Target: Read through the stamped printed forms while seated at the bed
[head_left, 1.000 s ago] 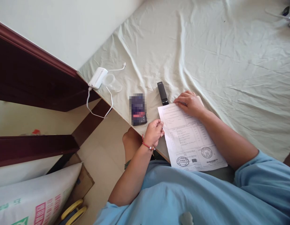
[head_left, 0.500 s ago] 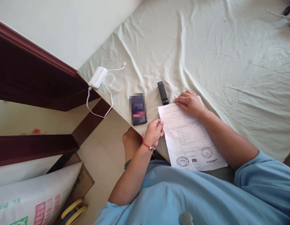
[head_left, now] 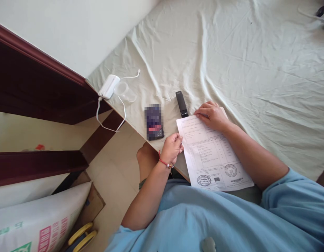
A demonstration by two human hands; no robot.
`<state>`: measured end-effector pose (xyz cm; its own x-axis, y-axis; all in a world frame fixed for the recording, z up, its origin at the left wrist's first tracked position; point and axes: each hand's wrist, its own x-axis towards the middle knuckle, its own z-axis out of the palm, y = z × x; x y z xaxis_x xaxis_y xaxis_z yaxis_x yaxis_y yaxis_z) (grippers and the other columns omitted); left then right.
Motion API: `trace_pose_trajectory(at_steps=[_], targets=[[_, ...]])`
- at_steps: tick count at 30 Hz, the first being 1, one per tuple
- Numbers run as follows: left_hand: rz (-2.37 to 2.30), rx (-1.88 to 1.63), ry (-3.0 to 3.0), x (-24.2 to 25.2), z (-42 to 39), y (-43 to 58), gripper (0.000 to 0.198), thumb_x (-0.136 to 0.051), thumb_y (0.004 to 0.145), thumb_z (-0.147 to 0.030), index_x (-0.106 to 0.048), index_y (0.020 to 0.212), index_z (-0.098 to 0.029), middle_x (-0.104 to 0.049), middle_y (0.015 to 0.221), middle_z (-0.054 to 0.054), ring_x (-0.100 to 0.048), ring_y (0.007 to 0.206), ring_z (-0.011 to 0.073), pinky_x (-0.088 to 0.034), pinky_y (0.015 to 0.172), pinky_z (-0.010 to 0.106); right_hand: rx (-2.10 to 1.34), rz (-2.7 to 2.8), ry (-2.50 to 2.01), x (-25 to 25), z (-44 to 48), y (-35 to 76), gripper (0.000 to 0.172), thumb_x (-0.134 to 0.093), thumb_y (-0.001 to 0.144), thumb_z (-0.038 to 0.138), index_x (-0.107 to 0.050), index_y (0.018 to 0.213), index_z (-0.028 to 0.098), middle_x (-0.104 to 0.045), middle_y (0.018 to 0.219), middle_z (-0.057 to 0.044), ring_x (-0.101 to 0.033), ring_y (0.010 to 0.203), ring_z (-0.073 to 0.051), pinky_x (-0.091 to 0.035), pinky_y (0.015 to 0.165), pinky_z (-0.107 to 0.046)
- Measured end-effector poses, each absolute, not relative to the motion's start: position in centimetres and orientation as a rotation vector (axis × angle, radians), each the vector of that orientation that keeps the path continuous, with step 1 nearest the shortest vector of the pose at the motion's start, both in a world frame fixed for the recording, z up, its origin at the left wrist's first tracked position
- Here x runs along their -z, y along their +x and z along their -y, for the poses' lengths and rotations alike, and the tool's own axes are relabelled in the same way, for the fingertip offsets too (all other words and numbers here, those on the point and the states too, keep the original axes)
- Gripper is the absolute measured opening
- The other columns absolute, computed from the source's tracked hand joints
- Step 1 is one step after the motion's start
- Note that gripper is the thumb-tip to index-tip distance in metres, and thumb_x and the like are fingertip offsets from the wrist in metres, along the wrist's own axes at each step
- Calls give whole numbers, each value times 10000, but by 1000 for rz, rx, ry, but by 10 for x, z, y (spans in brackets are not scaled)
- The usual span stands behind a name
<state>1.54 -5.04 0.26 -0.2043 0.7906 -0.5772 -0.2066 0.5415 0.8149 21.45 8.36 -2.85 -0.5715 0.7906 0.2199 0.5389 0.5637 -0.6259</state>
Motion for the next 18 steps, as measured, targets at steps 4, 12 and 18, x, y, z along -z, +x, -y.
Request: trace_pose_trajectory(at_steps=[4, 12, 18], targets=[[-1520, -980, 521, -2, 51, 15, 185, -614, 910, -133, -571, 731, -129, -536, 664, -56, -387, 363, 0, -237, 376, 156, -698, 2314, -1065, 28, -84, 214, 292, -562, 1031, 326, -846, 1036, 257, -790, 1070, -115, -630, 1099, -335, -453, 1033, -546], [-1540, -1001, 522, 0, 49, 18, 151, -671, 856, -171, -604, 727, -131, -522, 619, -49, -349, 372, 15, -194, 395, 182, -685, 2291, -1059, 30, -84, 214, 282, -569, 1020, 312, -847, 1008, 268, -797, 1042, -107, -646, 1076, -330, -481, 1008, -541], [-1566, -1039, 611, 8, 56, 20, 149, -706, 871, -244, -639, 775, -152, -489, 574, -58, -368, 439, 51, -248, 445, 195, -549, 1996, -1111, 12, -84, 222, 251, -586, 1023, 336, -827, 1004, 267, -787, 1009, -108, -678, 1040, -317, -541, 995, -537]])
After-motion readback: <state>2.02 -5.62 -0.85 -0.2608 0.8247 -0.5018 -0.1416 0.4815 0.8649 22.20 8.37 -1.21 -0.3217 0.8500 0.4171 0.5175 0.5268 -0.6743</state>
